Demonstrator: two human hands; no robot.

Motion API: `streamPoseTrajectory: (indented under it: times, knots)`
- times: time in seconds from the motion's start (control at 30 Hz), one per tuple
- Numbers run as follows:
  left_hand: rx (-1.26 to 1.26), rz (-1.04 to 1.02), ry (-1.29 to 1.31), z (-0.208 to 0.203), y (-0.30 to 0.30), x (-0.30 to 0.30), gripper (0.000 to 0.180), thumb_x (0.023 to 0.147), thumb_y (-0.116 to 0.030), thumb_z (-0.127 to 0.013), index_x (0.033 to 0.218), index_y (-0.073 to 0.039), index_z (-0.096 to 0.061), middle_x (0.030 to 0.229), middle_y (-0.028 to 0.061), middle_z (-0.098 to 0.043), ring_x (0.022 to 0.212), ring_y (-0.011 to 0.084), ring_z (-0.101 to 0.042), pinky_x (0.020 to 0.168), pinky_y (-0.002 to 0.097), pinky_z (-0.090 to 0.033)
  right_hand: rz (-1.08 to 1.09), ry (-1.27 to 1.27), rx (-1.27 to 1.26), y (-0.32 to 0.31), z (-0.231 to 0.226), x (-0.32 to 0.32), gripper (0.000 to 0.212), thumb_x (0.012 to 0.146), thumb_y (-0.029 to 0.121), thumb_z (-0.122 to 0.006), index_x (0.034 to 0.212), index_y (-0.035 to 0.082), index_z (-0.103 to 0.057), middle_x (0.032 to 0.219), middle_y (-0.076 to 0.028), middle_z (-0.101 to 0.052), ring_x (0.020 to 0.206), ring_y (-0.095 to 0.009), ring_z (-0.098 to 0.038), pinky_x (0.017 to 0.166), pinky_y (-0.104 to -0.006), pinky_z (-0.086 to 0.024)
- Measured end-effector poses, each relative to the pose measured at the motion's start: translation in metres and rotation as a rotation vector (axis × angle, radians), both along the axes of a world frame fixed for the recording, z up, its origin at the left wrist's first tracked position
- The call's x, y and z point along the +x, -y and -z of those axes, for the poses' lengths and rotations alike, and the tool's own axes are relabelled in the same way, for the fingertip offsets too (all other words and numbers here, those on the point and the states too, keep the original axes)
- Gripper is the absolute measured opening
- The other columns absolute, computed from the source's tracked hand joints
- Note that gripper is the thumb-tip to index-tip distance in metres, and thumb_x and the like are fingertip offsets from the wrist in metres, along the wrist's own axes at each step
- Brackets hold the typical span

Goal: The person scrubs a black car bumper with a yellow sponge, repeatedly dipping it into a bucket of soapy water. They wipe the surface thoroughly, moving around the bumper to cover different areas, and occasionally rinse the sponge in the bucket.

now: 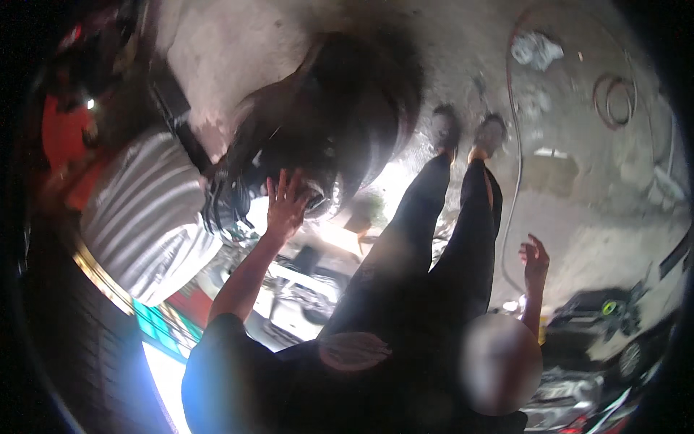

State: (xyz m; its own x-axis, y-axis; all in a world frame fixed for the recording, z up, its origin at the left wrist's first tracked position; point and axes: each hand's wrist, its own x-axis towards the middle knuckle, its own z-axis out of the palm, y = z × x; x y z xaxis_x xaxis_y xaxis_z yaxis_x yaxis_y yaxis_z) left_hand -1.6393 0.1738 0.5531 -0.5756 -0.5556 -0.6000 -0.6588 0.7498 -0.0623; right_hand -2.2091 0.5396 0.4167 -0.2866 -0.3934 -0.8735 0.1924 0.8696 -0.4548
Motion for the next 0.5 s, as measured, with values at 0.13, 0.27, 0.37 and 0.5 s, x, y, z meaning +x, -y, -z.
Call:
streamPoseTrajectory:
  times: [0.13, 0.27, 0.37, 0.5]
  knots:
    - [-0.196, -0.333, -0.074, 0.030, 0.022, -0.046, 0.053, 0.089, -0.030, -0.071, 0.142, -0.025, -0.063, 0.165, 0.0160, -0.038, 0.156, 0.0419, -0.030, 0.119, 0.0781, -0.016, -0.164, 0.005, 0.119, 0.017, 0.002, -0.026, 0.042, 0.102, 0.022, -0.059, 0.139, 0.004, -0.062, 0.101, -0.008, -0.071, 0.082, -0.014, -0.066, 0.068, -0.0258, -0.053]
    - [-0.354, -0.454, -0.279, 0.043, 0.075, -0.039, 0.053, 0.090, -0.034, -0.069, 0.142, -0.024, -0.061, 0.161, 0.0155, -0.042, 0.153, 0.0387, -0.036, 0.121, 0.0716, -0.024, -0.184, -0.054, 0.131, 0.025, -0.011, -0.072, 0.044, 0.101, 0.024, -0.061, 0.139, 0.002, -0.062, 0.097, -0.007, -0.071, 0.079, -0.013, -0.066, 0.066, -0.0252, -0.052]
    - [-0.275, -0.704, -0.414, 0.058, 0.096, 0.051, 0.049, 0.091, -0.033, -0.069, 0.139, -0.025, -0.064, 0.153, 0.0154, -0.051, 0.151, 0.0350, -0.039, 0.117, 0.0683, -0.032, -0.259, -0.152, 0.037, 0.078, -0.054, -0.091, 0.046, 0.101, 0.027, -0.062, 0.140, 0.004, -0.062, 0.096, -0.005, -0.071, 0.079, -0.013, -0.066, 0.070, -0.0274, -0.053]
    - [-0.415, -0.572, -0.068, 0.120, 0.109, 0.246, 0.043, 0.097, -0.034, -0.062, 0.135, -0.016, -0.068, 0.134, 0.0151, -0.067, 0.142, 0.0354, -0.050, 0.110, 0.0677, -0.040, -0.214, -0.151, -0.102, 0.127, -0.085, -0.074, 0.046, 0.102, 0.030, -0.066, 0.142, 0.007, -0.062, 0.101, -0.005, -0.073, 0.081, -0.011, -0.067, 0.072, -0.0264, -0.053]
